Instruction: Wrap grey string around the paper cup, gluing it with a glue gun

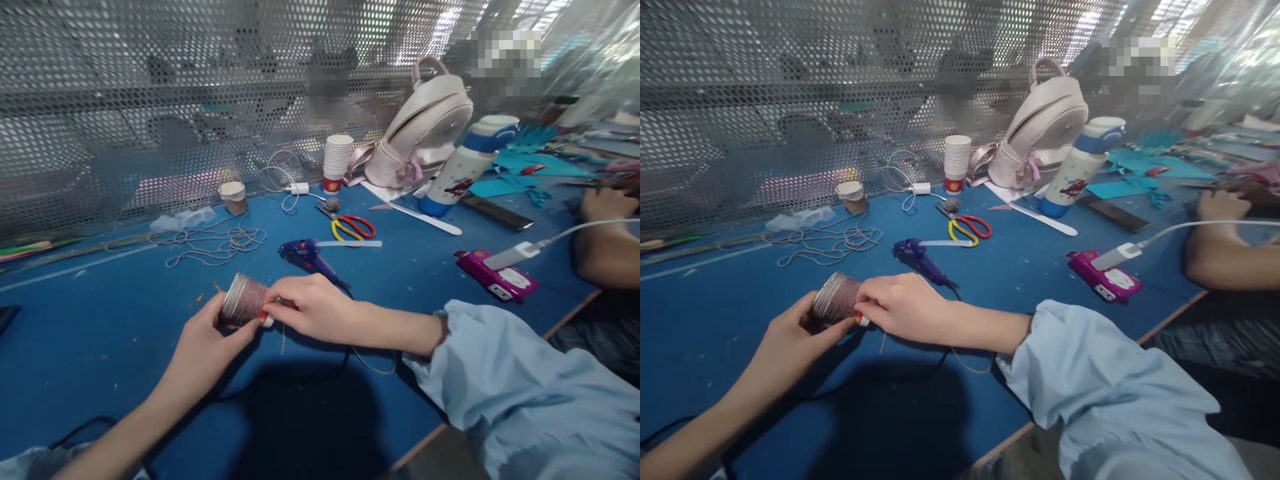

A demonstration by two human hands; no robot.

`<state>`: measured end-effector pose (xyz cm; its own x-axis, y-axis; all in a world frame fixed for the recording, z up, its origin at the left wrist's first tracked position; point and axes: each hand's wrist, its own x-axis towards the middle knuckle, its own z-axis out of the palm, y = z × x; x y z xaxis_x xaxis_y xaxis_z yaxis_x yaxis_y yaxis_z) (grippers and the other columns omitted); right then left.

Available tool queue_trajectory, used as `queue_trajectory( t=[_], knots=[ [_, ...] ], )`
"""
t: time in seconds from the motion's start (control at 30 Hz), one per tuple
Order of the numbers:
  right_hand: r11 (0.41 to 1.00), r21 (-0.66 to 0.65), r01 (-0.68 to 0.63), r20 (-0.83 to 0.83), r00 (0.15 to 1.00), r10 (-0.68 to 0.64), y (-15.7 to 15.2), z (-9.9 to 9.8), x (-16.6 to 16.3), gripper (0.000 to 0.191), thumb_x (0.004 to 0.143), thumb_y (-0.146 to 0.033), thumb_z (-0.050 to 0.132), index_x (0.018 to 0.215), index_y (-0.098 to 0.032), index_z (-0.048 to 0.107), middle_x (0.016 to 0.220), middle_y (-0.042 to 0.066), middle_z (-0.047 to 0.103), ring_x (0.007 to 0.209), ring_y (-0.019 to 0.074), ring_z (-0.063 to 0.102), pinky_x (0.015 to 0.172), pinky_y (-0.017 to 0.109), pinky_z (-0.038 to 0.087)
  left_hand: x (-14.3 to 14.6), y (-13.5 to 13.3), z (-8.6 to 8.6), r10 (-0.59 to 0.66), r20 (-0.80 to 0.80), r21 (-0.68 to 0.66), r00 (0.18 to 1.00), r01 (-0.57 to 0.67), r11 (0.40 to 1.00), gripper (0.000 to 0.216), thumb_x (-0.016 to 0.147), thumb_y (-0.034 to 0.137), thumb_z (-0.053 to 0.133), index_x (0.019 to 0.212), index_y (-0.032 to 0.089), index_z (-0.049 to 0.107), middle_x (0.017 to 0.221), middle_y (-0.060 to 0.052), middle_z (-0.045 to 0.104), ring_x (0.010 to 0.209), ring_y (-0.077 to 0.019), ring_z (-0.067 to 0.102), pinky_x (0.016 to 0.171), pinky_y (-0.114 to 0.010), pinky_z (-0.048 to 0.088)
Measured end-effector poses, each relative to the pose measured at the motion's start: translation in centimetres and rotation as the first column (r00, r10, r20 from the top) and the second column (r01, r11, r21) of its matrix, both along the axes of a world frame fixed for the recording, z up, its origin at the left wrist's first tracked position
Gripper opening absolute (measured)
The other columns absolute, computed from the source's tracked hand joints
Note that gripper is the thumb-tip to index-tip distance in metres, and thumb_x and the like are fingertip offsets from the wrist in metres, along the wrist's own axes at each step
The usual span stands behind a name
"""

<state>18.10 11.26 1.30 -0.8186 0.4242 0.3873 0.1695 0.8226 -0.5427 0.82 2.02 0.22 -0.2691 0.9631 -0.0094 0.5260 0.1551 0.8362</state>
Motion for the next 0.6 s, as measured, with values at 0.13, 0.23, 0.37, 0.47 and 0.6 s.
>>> queue_trajectory(
  t=[0.13, 0.23, 0.37, 0.47, 0.6],
  knots=[
    [0.999, 0.032, -0.006, -0.060, 0.998, 0.008, 0.02, -0.26, -0.13, 0.013, 0.090, -0.017, 0.055, 0.086, -0.012, 0.066, 0.082, 0.005, 0.070, 0.072, 0.0120, 0.060, 0.066, 0.021, 0.042, 0.14, -0.14, 0.15, -0.013, 0.018, -0.025, 1.000, 0.013, 1.000, 0.035, 0.069, 0.045, 0.070, 0.093, 0.020, 0.063, 0.077, 0.001, 0.069, 0.069, -0.0176, 0.064, 0.063, -0.027, 0.049],
    [1.000, 0.014, 0.020, -0.069, 0.997, -0.019, 0.10, -0.27, -0.11, 0.011, 0.088, -0.017, 0.057, 0.083, -0.012, 0.066, 0.076, 0.003, 0.068, 0.066, 0.0103, 0.057, 0.062, 0.020, 0.040, 0.32, -0.16, 0.38, -0.005, 0.036, -0.015, 0.999, 0.006, 1.000, 0.037, 0.067, 0.045, 0.071, 0.092, 0.019, 0.064, 0.076, 0.001, 0.069, 0.067, -0.0178, 0.064, 0.061, -0.027, 0.049],
    [0.999, -0.013, 0.050, -0.061, 0.997, -0.051, 0.34, -0.24, -0.01, 0.009, 0.086, -0.016, 0.060, 0.080, -0.013, 0.066, 0.070, 0.000, 0.065, 0.060, 0.0080, 0.051, 0.057, 0.019, 0.036, 0.51, -0.12, 0.68, 0.008, 0.054, -0.013, 0.999, -0.008, 1.000, 0.033, 0.066, 0.043, 0.071, 0.087, 0.019, 0.064, 0.073, 0.002, 0.067, 0.066, -0.0171, 0.064, 0.060, -0.025, 0.048],
    [0.999, -0.008, 0.053, -0.071, 0.996, -0.054, 0.37, -0.18, 0.05, 0.008, 0.085, -0.015, 0.061, 0.080, -0.013, 0.067, 0.070, 0.000, 0.064, 0.058, 0.0077, 0.050, 0.056, 0.019, 0.035, 0.50, -0.12, 0.70, 0.015, 0.063, -0.004, 0.998, -0.014, 1.000, 0.030, 0.066, 0.042, 0.070, 0.086, 0.020, 0.063, 0.073, 0.003, 0.067, 0.066, -0.0164, 0.063, 0.060, -0.024, 0.047],
    [1.000, -0.007, 0.023, -0.074, 0.997, -0.024, 0.23, -0.10, 0.07, 0.010, 0.087, -0.015, 0.058, 0.081, -0.013, 0.066, 0.075, 0.002, 0.067, 0.065, 0.0096, 0.055, 0.061, 0.019, 0.039, 0.43, -0.23, 0.66, 0.008, 0.048, 0.006, 0.999, -0.008, 1.000, 0.027, 0.068, 0.040, 0.069, 0.085, 0.021, 0.063, 0.071, 0.004, 0.065, 0.066, -0.0157, 0.062, 0.058, -0.023, 0.045]
  ],
)
